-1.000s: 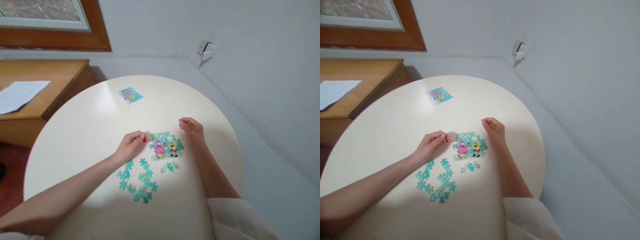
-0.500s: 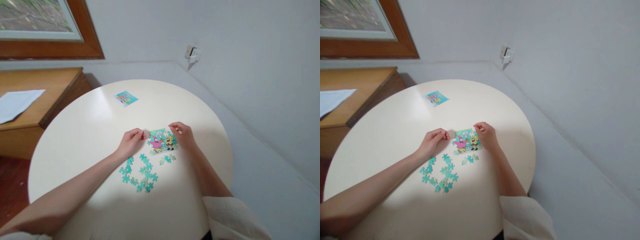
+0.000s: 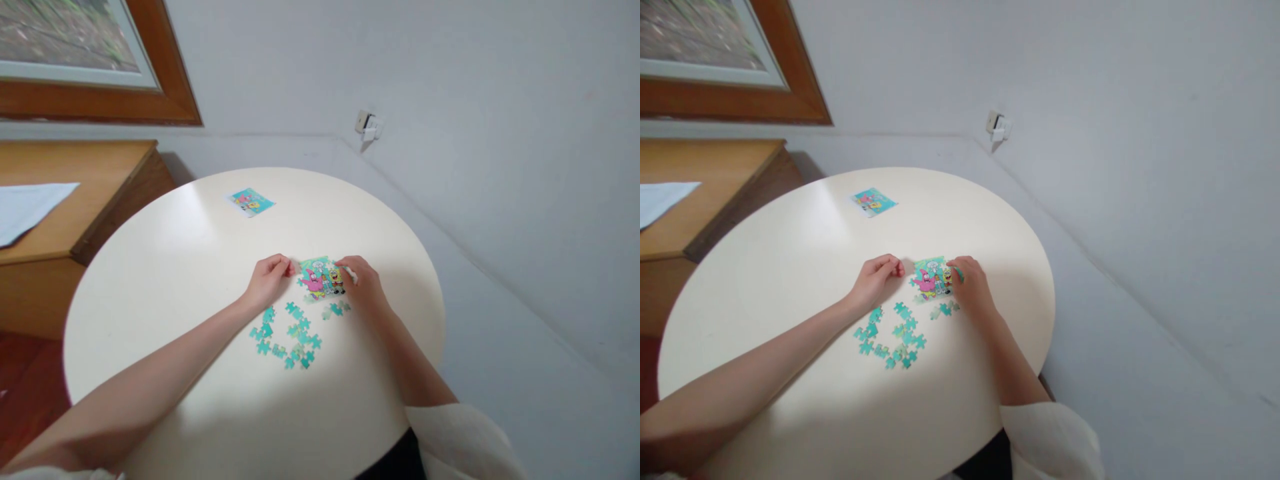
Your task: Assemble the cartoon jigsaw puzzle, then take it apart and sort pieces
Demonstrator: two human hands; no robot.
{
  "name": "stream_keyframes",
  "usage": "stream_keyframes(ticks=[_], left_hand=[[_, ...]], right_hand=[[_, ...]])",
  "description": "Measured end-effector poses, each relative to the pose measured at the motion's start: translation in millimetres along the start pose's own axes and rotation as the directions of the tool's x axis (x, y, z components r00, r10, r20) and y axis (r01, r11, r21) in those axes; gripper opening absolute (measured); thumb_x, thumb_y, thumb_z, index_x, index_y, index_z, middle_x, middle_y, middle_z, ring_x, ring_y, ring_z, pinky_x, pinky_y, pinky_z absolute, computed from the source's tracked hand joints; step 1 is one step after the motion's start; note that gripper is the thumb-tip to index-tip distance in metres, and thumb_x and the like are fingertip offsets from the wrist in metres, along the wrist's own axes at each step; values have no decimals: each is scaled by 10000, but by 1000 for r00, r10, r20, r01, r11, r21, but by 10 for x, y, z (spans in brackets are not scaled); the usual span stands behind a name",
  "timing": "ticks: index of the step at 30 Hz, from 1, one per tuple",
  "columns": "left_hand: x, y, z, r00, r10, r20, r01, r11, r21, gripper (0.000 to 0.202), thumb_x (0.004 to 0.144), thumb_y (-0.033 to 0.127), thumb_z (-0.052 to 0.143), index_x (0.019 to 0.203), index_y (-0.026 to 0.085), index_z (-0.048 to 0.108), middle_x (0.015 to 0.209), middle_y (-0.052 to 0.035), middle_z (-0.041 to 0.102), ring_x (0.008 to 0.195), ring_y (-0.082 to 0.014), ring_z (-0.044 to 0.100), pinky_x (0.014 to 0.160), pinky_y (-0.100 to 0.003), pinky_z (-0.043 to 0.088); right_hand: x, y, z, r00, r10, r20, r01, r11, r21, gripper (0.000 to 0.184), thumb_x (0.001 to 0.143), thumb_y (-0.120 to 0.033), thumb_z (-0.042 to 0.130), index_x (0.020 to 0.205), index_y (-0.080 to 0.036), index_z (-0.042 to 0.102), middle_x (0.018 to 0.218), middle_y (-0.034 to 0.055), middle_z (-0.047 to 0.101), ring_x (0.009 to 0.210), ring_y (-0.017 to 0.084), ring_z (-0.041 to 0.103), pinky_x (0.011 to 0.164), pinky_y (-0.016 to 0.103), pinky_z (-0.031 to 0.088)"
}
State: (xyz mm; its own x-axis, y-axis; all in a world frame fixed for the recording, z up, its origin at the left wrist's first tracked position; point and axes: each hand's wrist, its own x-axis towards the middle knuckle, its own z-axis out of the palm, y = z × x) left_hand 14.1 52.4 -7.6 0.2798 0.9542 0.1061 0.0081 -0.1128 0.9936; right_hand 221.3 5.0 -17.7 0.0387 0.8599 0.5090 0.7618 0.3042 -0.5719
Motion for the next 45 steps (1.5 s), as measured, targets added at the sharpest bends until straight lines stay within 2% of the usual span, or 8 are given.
stream_keyframes(ticks=[10, 18, 20, 25, 29, 32, 37, 45], left_hand=[[26, -64, 29, 999, 38, -6, -38, 999, -19, 208, 720, 309, 502, 572, 166, 536, 586, 3, 541, 603, -127, 496, 646, -267, 394], [-44, -19, -24, 977, 77, 197, -124, 963, 240, 189, 784, 266, 459, 672, 150, 557, 621, -7, 554, 601, -127, 511, 604, -255, 413], [-147, 33, -75, 938, 156, 309, -258, 910, 324, 188, 805, 253, 454, 724, 144, 584, 704, -33, 589, 666, -140, 546, 638, -265, 446], [-494, 147, -224, 757, 253, 603, -555, 736, 388, 254, 879, 217, 414, 1018, 144, 614, 1050, -109, 621, 988, -183, 577, 883, -327, 471], [-677, 117, -293, 698, 231, 678, -660, 573, 485, 350, 900, 277, 441, 1217, 154, 524, 1263, -151, 525, 1182, -257, 476, 999, -441, 407], [-703, 72, -308, 693, 229, 684, -674, 544, 500, 357, 904, 295, 445, 1224, 152, 513, 1264, -156, 520, 1180, -263, 475, 1001, -460, 410], [-600, 40, -321, 737, 238, 633, -612, 632, 475, 324, 922, 286, 417, 1201, 152, 511, 1232, -137, 547, 1164, -211, 501, 1002, -388, 433], [-555, 43, -336, 742, 254, 620, -582, 703, 409, 231, 916, 232, 429, 1092, 161, 559, 1115, -110, 600, 1094, -191, 536, 964, -362, 454]], right_hand=[[-581, -271, -147, 990, 142, 10, -141, 989, -45, 165, 818, -184, 483, 845, -205, 644, 887, 78, 609, 817, 203, 589, 770, 369, 504], [-686, -246, -146, 979, 204, -20, -205, 979, -16, 188, 832, -186, 468, 875, -187, 651, 900, 82, 593, 779, 187, 587, 706, 337, 515], [-686, -230, -138, 979, 204, -4, -204, 979, -16, 203, 829, -186, 469, 896, -178, 660, 917, 87, 587, 789, 185, 587, 704, 330, 515], [-686, -239, -143, 983, 181, 29, -180, 982, -58, 207, 820, -189, 497, 917, -192, 680, 917, 83, 586, 857, 195, 573, 777, 341, 500], [-688, -257, -158, 986, 165, 29, -162, 983, -86, 206, 833, -196, 494, 922, -200, 680, 915, 83, 590, 856, 195, 568, 777, 350, 499], [-697, -272, -165, 990, 138, 42, -134, 987, -90, 203, 840, -222, 517, 969, -212, 673, 941, 83, 595, 889, 201, 564, 803, 365, 494], [-717, -295, -167, 991, 97, 97, -85, 990, -113, 177, 821, -261, 577, 957, -247, 688, 966, 78, 604, 920, 217, 554, 840, 415, 475], [-720, -321, -183, 991, 119, 59, -114, 990, -87, 202, 851, -211, 524, 984, -231, 674, 963, 80, 601, 931, 212, 547, 831, 390, 486]])
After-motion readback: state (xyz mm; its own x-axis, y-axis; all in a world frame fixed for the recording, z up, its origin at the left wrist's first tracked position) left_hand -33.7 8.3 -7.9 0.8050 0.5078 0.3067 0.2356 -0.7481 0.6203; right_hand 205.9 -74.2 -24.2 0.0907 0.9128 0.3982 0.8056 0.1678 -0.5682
